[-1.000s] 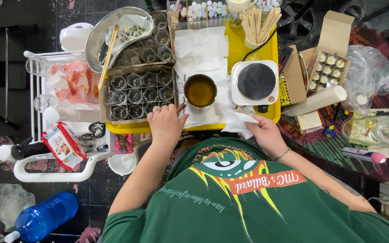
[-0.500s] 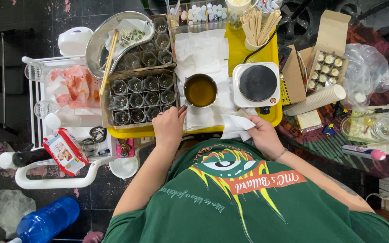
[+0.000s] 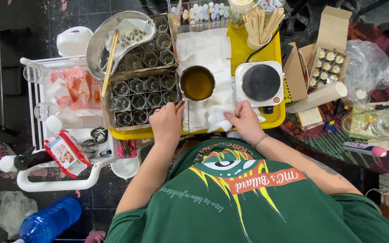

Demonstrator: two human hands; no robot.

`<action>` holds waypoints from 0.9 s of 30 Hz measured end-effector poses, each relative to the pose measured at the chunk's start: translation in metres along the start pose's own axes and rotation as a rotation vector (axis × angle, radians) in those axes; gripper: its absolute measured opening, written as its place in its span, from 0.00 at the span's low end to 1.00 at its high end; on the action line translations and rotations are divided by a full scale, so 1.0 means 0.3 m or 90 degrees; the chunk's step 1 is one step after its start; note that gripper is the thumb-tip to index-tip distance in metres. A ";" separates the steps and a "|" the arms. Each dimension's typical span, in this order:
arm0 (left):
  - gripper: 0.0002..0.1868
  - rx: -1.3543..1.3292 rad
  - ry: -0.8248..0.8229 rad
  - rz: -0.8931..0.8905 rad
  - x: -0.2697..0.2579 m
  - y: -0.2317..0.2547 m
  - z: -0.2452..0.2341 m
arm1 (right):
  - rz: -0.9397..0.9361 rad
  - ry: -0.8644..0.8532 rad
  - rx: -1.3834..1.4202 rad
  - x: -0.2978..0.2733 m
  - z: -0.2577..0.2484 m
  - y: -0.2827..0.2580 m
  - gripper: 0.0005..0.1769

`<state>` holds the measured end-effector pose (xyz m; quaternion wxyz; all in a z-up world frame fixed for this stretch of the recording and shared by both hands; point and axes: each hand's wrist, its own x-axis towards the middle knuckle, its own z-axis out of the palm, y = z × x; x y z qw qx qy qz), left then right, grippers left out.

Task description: Melting wax on a heater and placing wicks into glass jars using chopsticks.

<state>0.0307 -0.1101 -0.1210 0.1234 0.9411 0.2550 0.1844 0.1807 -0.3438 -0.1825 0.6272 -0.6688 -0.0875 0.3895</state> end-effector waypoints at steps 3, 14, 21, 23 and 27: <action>0.17 -0.019 0.002 0.003 0.007 -0.006 -0.017 | -0.109 0.086 -0.283 -0.011 0.034 -0.041 0.21; 0.17 -0.012 0.012 0.013 0.024 -0.001 -0.104 | -0.167 -0.054 -0.249 -0.043 0.090 -0.130 0.14; 0.17 -0.050 0.035 0.023 0.042 0.002 -0.154 | -0.380 -0.043 -0.598 -0.039 0.098 -0.121 0.30; 0.16 -0.058 0.032 0.024 0.042 0.010 -0.163 | -0.321 -0.042 -0.666 -0.061 0.106 -0.149 0.29; 0.16 -0.074 0.022 0.026 0.048 0.014 -0.162 | -0.239 -0.060 -0.806 -0.068 0.111 -0.185 0.19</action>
